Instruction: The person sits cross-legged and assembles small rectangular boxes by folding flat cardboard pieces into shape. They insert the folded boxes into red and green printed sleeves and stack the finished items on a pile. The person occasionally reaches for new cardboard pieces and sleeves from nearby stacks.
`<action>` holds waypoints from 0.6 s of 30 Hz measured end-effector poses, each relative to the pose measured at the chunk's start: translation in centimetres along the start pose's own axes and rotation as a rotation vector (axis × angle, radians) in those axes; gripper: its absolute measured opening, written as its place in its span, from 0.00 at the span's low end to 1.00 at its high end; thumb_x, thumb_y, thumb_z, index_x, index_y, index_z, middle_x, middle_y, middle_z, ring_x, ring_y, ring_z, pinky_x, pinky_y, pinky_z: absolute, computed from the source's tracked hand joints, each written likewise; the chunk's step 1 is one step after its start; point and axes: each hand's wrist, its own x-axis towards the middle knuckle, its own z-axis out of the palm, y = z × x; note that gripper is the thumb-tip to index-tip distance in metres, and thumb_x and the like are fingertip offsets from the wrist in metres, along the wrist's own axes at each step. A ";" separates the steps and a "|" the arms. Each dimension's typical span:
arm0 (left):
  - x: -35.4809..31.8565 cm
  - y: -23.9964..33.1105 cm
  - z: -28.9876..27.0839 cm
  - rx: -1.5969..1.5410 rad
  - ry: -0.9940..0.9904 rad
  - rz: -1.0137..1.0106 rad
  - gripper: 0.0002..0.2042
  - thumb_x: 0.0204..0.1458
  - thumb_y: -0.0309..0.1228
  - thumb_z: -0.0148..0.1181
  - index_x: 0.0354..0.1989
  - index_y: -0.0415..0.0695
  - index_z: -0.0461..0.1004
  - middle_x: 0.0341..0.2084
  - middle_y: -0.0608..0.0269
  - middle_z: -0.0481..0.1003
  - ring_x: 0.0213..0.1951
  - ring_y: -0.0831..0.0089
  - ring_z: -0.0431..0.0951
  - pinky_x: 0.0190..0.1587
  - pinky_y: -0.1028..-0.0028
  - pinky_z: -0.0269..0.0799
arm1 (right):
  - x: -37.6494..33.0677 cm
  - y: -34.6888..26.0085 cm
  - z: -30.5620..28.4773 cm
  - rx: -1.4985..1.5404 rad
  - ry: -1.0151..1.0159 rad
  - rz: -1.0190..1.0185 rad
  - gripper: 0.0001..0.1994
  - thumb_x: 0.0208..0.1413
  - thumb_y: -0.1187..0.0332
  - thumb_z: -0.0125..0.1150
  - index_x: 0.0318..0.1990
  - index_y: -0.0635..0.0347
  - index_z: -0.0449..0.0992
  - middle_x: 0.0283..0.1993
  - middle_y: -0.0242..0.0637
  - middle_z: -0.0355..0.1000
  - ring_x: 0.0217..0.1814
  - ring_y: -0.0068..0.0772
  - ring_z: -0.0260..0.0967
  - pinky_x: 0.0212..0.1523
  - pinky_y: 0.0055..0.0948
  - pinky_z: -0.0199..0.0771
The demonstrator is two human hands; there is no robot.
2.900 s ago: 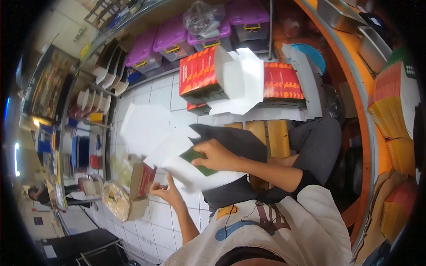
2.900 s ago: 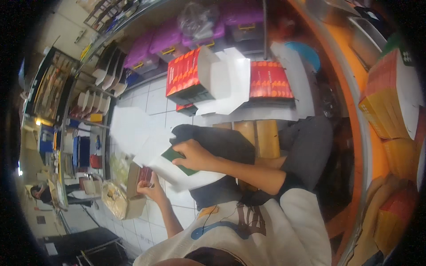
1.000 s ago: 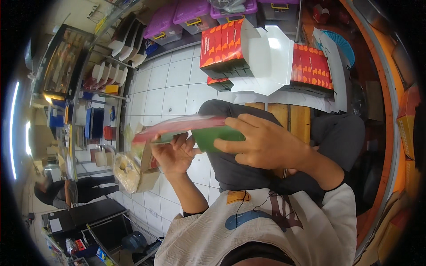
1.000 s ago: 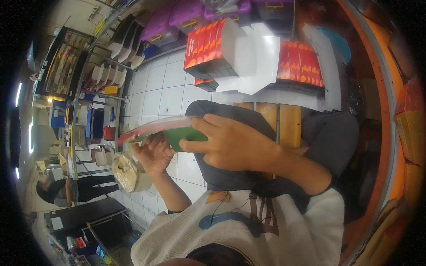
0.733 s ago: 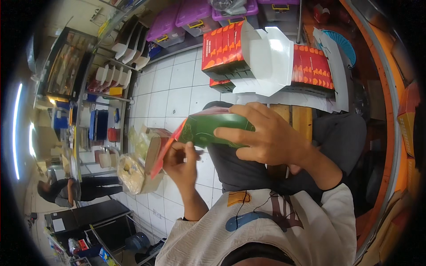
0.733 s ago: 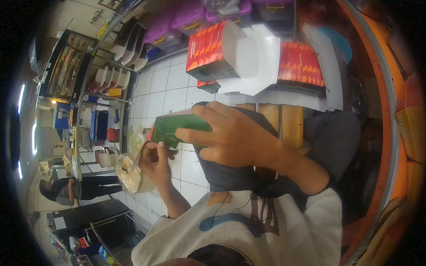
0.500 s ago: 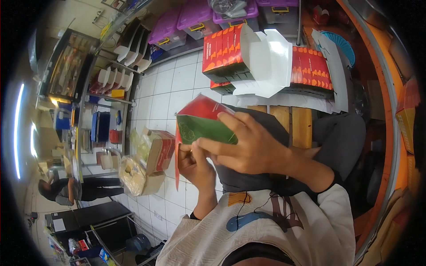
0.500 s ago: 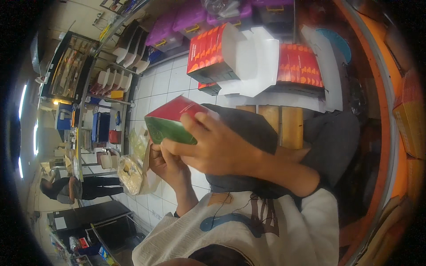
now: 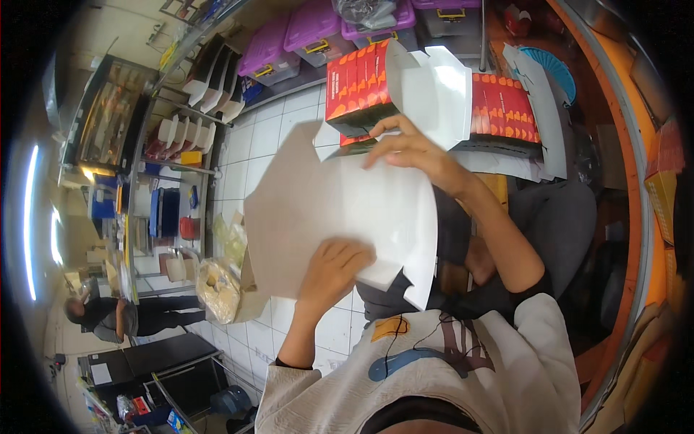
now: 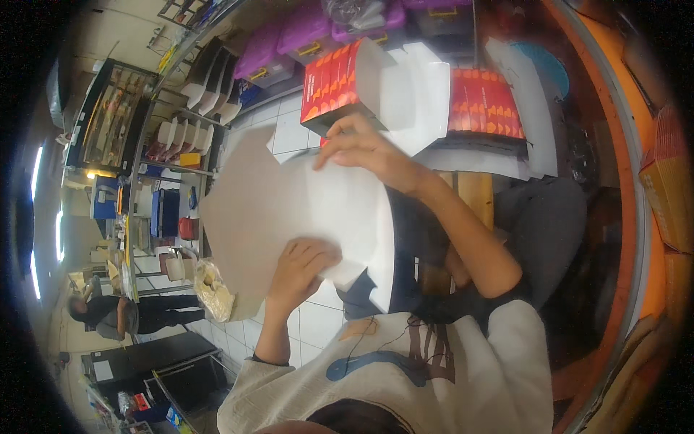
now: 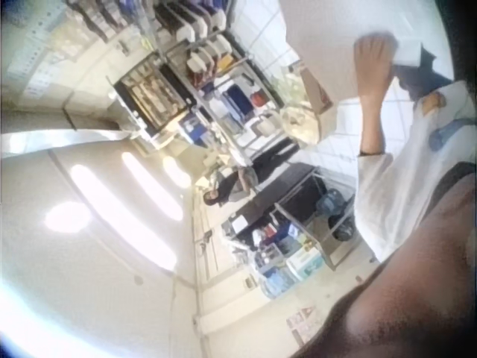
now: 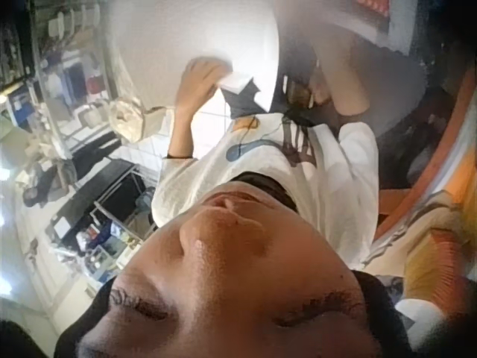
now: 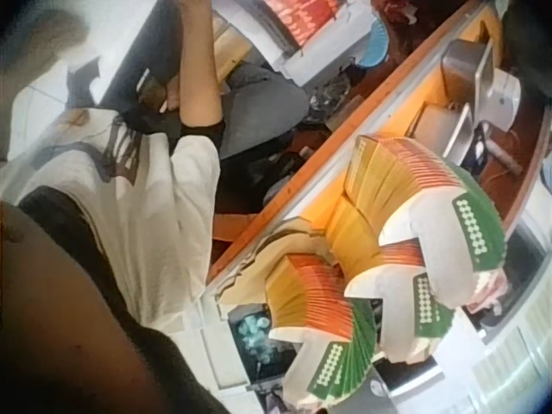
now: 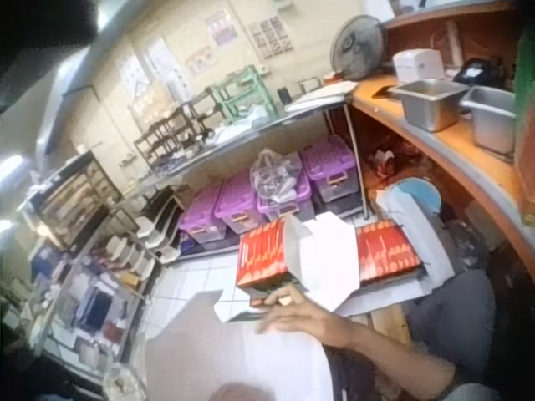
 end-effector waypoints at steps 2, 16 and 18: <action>-0.5 -0.4 0.6 -0.376 -0.052 -0.226 0.12 0.41 0.24 0.61 0.36 0.43 0.73 0.31 0.65 0.73 0.35 0.67 0.73 0.42 0.71 0.67 | 0.3 1.8 1.7 0.138 0.091 -0.006 0.18 0.59 0.58 0.44 0.54 0.51 0.70 0.60 0.38 0.50 0.68 0.36 0.37 0.65 0.35 0.45; -0.4 -1.7 3.9 -1.415 0.165 -0.723 0.08 0.56 0.26 0.52 0.40 0.34 0.71 0.33 0.64 0.74 0.36 0.80 0.71 0.41 0.79 0.67 | -4.2 3.3 5.6 -0.528 0.339 -0.273 0.10 0.37 0.72 0.68 0.25 0.60 0.71 0.34 0.35 0.66 0.24 0.27 0.65 0.24 0.24 0.67; 0.3 -1.4 3.1 -1.482 0.207 -0.726 0.08 0.57 0.25 0.50 0.42 0.35 0.69 0.34 0.64 0.73 0.37 0.80 0.71 0.41 0.79 0.67 | -3.7 2.8 5.6 -0.625 0.265 -0.377 0.08 0.39 0.72 0.66 0.26 0.60 0.71 0.35 0.35 0.67 0.26 0.29 0.66 0.26 0.25 0.68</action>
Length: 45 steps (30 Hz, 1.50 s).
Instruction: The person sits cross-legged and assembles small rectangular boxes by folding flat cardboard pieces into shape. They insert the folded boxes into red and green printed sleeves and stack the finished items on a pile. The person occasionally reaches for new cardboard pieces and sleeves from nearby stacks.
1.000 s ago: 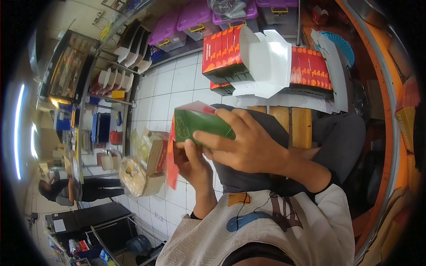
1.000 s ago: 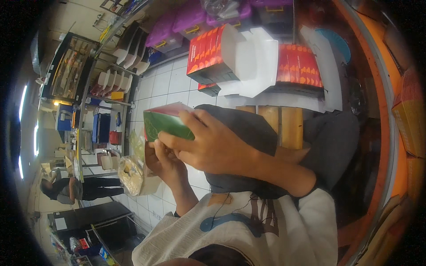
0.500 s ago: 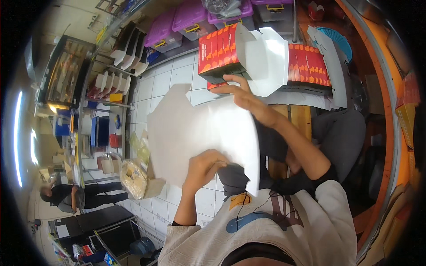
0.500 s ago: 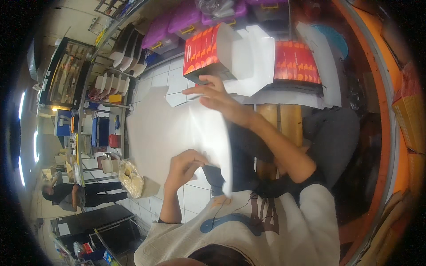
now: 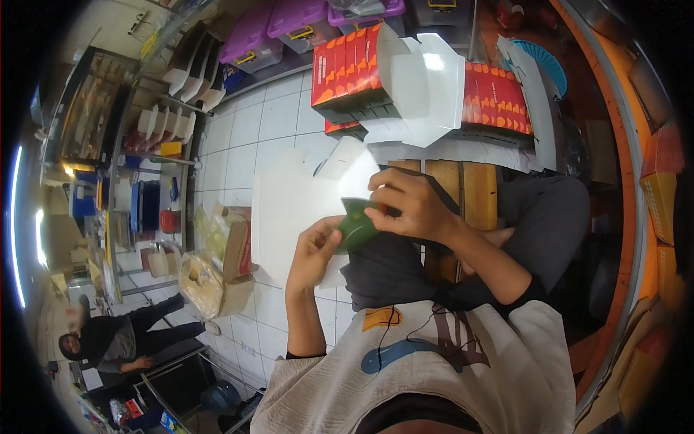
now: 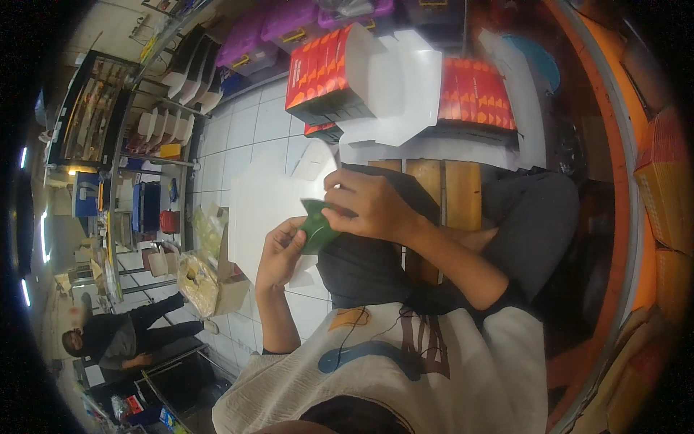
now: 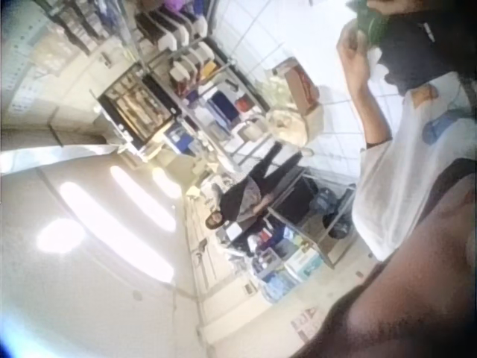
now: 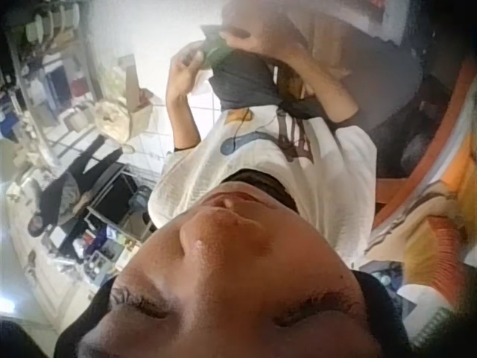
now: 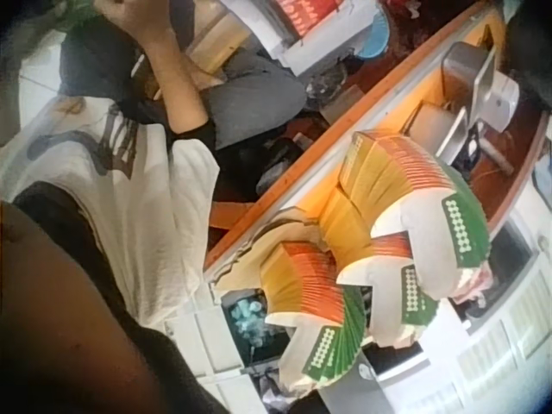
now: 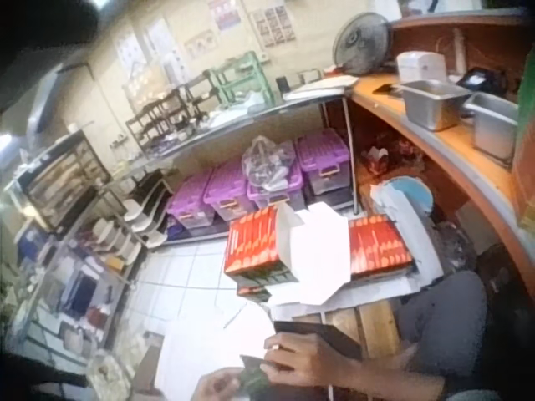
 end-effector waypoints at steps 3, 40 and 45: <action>0.3 0.3 0.0 0.024 -0.015 0.007 0.10 0.58 0.23 0.46 0.47 0.37 0.65 0.35 0.65 0.72 0.37 0.81 0.69 0.41 0.79 0.65 | 0.5 -0.6 -0.5 -0.045 -0.199 -0.072 0.06 0.42 0.72 0.63 0.29 0.59 0.72 0.37 0.34 0.68 0.29 0.32 0.66 0.28 0.27 0.69; -2.4 -1.4 1.0 0.647 0.320 0.770 0.23 0.31 0.32 0.74 0.35 0.40 0.68 0.39 0.57 0.69 0.36 0.63 0.71 0.44 0.64 0.71 | 1.2 -5.9 -0.6 0.018 0.094 -0.049 0.14 0.34 0.75 0.63 0.10 0.56 0.60 0.15 0.30 0.53 0.15 0.29 0.51 0.14 0.28 0.50; -3.3 -1.9 1.7 1.047 0.319 0.683 0.48 0.22 0.57 0.72 0.50 0.43 0.54 0.50 0.54 0.54 0.56 0.57 0.53 0.63 0.51 0.38 | 0.9 -8.7 0.7 -0.076 -0.018 -0.036 0.11 0.43 0.61 0.64 0.21 0.54 0.68 0.22 0.29 0.59 0.19 0.27 0.57 0.16 0.25 0.56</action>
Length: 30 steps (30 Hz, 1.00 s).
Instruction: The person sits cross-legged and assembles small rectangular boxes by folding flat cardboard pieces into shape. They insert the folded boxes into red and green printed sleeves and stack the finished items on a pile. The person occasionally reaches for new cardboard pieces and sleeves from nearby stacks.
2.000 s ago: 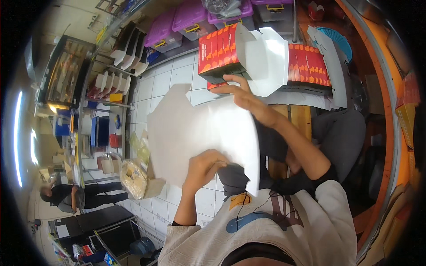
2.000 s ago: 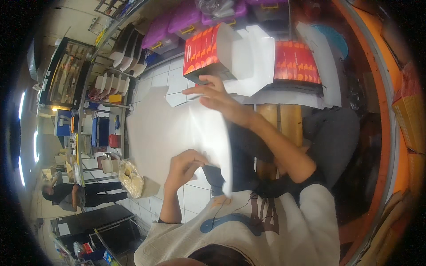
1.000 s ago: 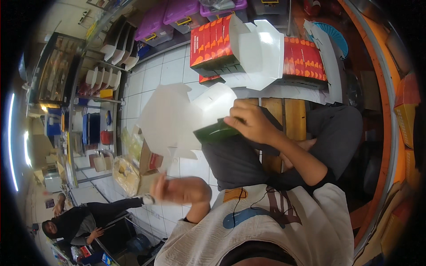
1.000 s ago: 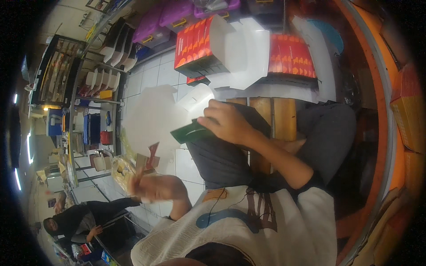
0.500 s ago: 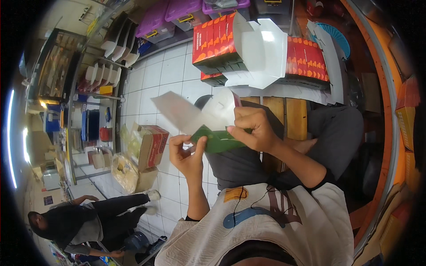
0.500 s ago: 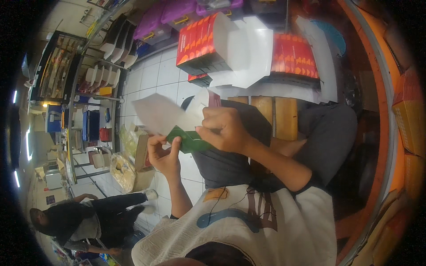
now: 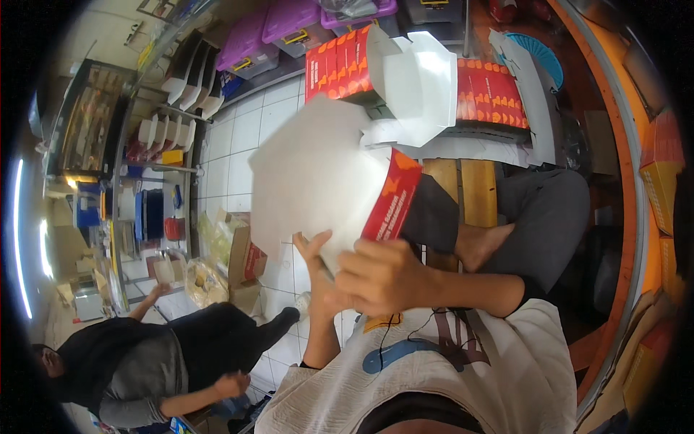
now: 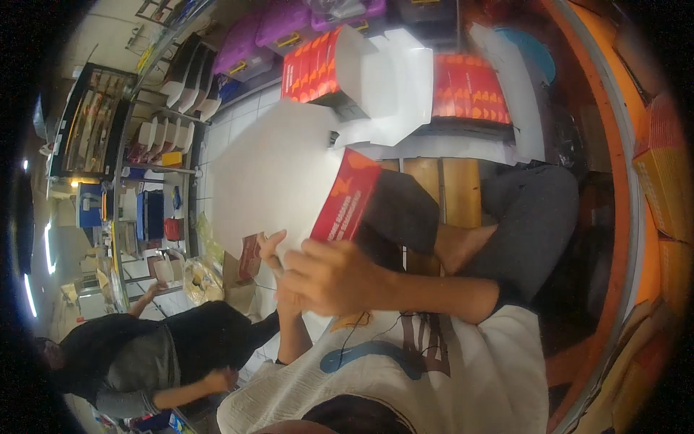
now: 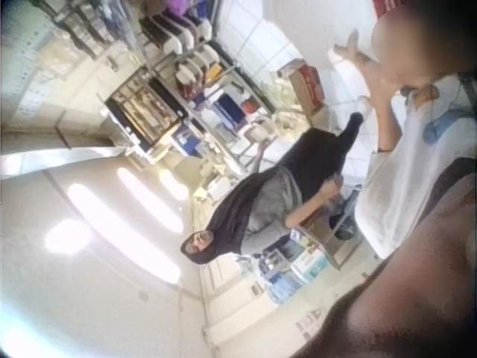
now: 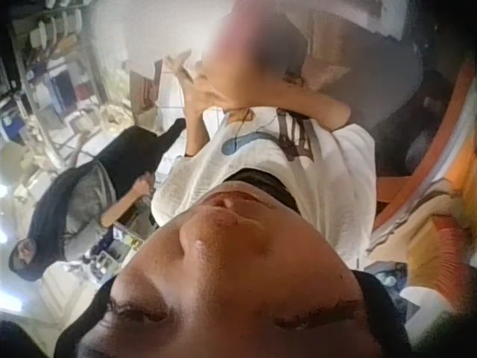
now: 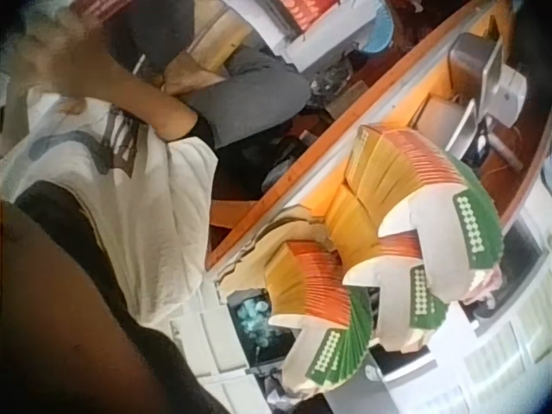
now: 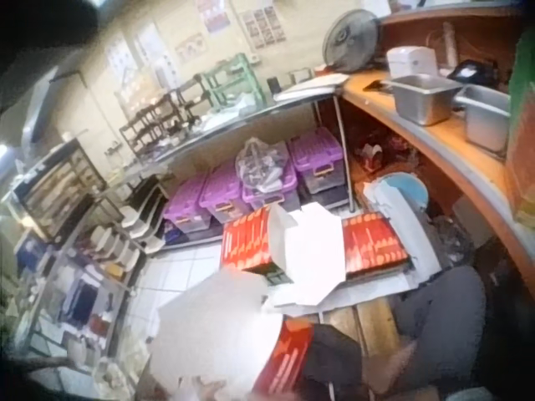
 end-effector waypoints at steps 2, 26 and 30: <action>0.3 0.0 0.2 -0.427 0.080 -0.251 0.48 0.23 0.57 0.71 0.50 0.45 0.52 0.46 0.57 0.55 0.54 0.60 0.55 0.61 0.56 0.42 | 0.2 -0.9 -0.6 -0.079 -0.082 0.031 0.11 0.44 0.58 0.63 0.26 0.54 0.71 0.25 0.30 0.61 0.20 0.26 0.60 0.17 0.24 0.58; 34.6 -5.4 11.1 0.419 -0.089 0.202 0.28 0.50 0.61 0.40 0.59 0.68 0.62 0.63 0.58 0.54 0.64 0.51 0.50 0.60 0.40 0.41 | -1.6 17.0 -11.7 0.221 0.482 0.783 0.10 0.50 0.69 0.62 0.38 0.65 0.73 0.31 0.30 0.72 0.30 0.16 0.66 0.30 0.19 0.67; 36.5 -7.1 12.9 0.283 -0.227 0.214 0.29 0.49 0.62 0.43 0.58 0.67 0.62 0.60 0.59 0.58 0.62 0.47 0.54 0.54 0.32 0.44 | -1.2 18.7 -9.3 0.089 0.382 0.798 0.11 0.48 0.71 0.63 0.36 0.68 0.72 0.30 0.37 0.71 0.28 0.22 0.68 0.30 0.24 0.68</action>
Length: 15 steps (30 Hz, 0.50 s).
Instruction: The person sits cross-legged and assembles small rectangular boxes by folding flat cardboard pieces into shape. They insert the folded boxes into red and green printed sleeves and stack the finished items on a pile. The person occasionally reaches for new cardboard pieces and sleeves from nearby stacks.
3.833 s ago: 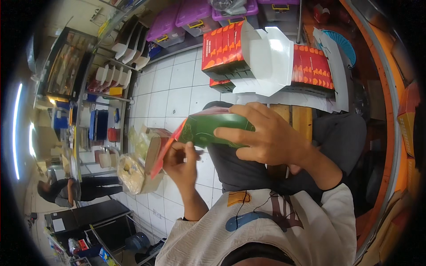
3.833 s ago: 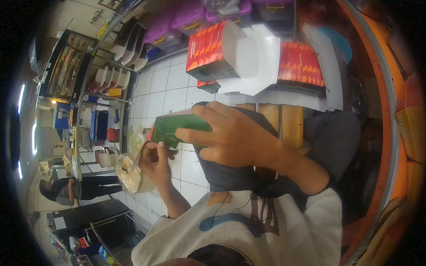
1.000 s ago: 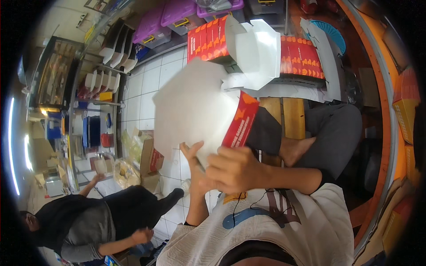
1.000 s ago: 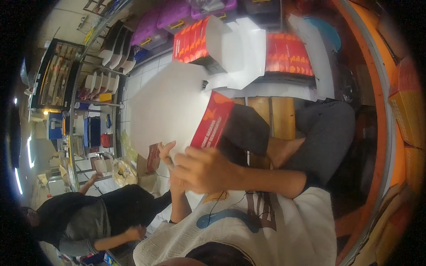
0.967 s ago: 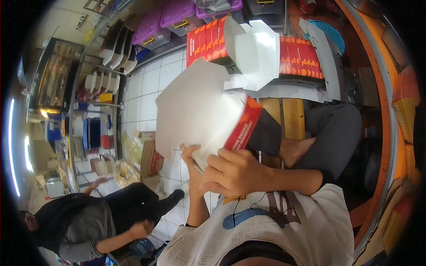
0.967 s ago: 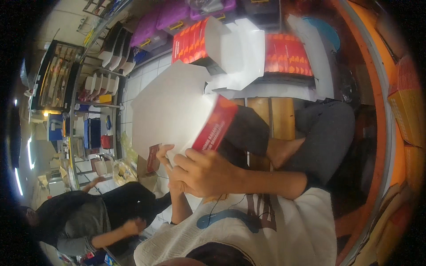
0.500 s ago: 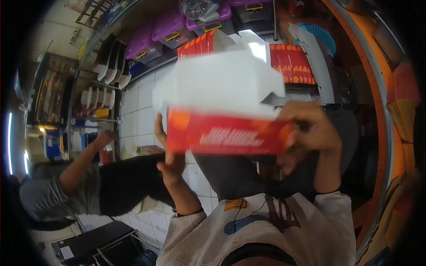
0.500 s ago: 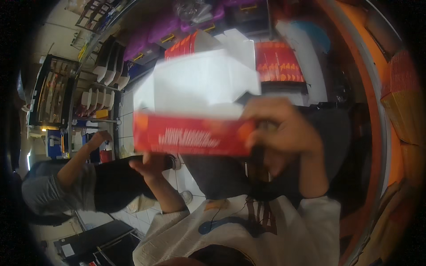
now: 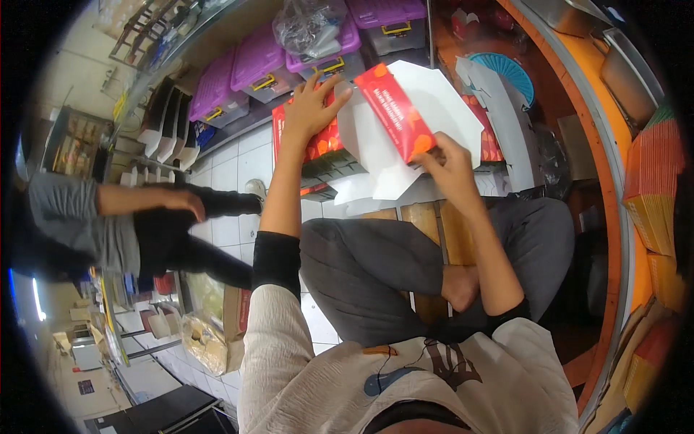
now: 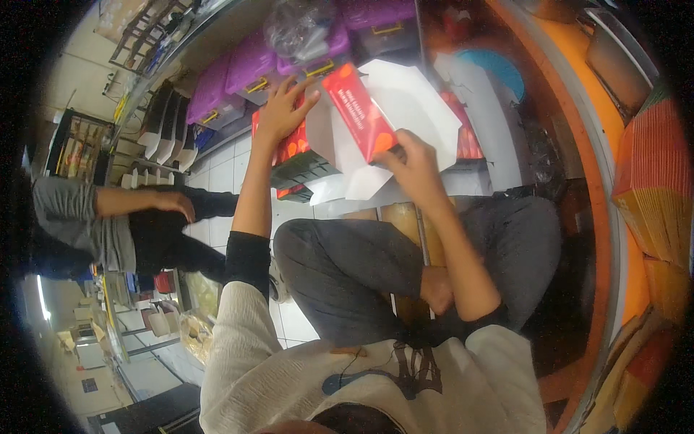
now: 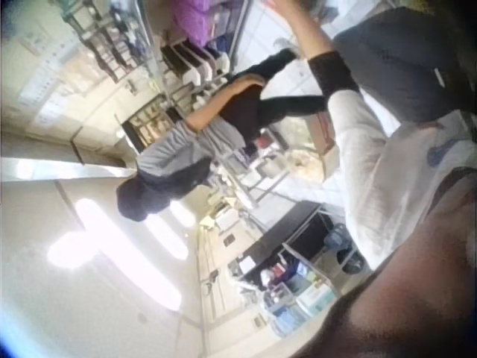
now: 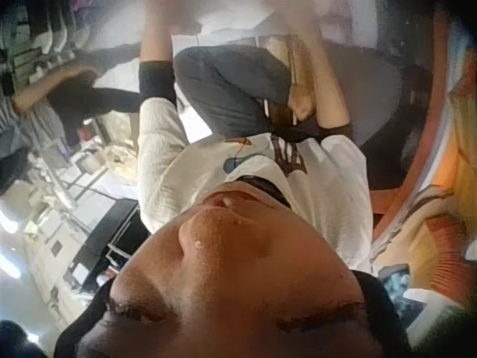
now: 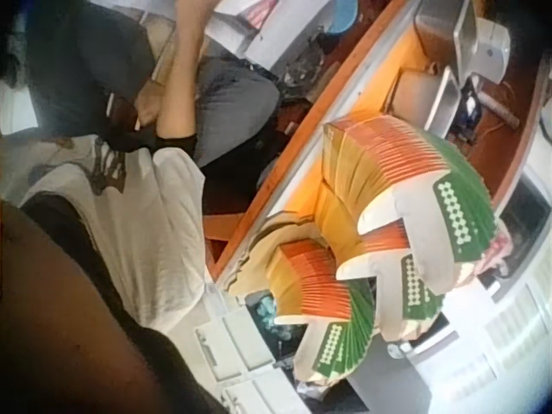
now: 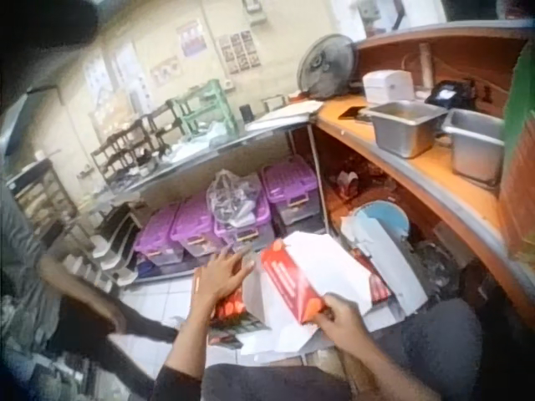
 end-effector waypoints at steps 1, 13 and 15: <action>0.2 -0.1 0.2 -0.002 -0.017 -0.029 0.29 0.49 0.62 0.43 0.58 0.65 0.63 0.60 0.59 0.59 0.61 0.48 0.54 0.54 0.33 0.45 | 0.1 0.0 0.6 -0.035 -0.008 -0.018 0.12 0.47 0.71 0.63 0.36 0.69 0.71 0.30 0.39 0.71 0.28 0.24 0.69 0.30 0.25 0.68; -0.9 -2.1 0.9 -0.083 0.129 -0.060 0.30 0.50 0.61 0.43 0.60 0.63 0.60 0.59 0.59 0.58 0.60 0.51 0.56 0.53 0.36 0.46 | 3.5 1.2 5.3 -0.019 -0.145 -0.002 0.15 0.47 0.65 0.66 0.33 0.69 0.71 0.26 0.38 0.70 0.23 0.20 0.64 0.25 0.22 0.63; -1.2 -2.8 0.1 -0.177 0.107 0.019 0.32 0.46 0.64 0.44 0.61 0.68 0.59 0.61 0.59 0.55 0.60 0.51 0.56 0.51 0.31 0.43 | 4.1 1.4 5.1 0.022 -0.238 0.091 0.16 0.46 0.63 0.67 0.34 0.69 0.72 0.25 0.37 0.70 0.22 0.20 0.64 0.24 0.23 0.62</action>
